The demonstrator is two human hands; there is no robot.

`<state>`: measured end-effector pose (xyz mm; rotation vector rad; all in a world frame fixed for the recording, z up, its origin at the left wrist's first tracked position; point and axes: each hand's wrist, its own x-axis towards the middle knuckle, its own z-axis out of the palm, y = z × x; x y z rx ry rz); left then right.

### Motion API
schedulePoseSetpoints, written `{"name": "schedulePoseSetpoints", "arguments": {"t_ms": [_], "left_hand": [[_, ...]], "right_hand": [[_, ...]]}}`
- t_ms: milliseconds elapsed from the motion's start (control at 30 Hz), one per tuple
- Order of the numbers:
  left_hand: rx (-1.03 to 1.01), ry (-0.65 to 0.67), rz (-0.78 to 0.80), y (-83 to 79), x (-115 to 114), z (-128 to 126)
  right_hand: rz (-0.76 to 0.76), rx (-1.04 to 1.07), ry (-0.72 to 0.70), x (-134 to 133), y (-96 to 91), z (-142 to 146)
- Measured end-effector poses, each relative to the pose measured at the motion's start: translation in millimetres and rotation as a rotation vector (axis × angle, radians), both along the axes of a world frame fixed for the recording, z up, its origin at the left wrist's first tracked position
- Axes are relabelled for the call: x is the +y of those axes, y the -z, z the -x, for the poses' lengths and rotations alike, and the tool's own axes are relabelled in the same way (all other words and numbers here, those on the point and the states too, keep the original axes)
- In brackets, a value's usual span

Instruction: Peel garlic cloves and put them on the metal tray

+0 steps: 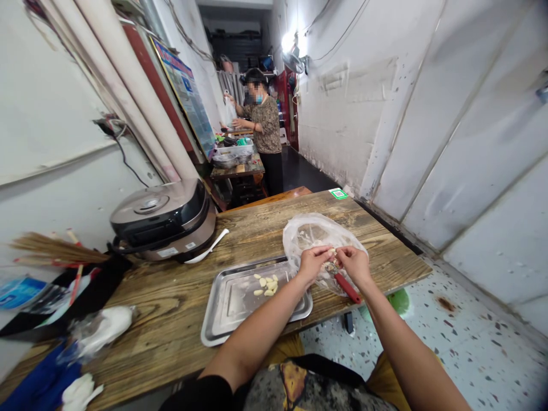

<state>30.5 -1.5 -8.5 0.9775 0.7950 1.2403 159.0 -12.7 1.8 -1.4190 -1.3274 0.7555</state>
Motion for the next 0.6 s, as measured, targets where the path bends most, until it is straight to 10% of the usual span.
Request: {"name": "schedulePoseSetpoints", "arguments": {"t_ms": [200,600], "left_hand": [[-0.227,0.257,0.186,-3.1,-1,8],[-0.063,0.140,0.045,3.7,-1,2]], "right_hand": [[0.074,-0.112,0.016,7,19.9,-10],[-0.111,-0.094,-0.248,-4,-6.0,-15]]}}
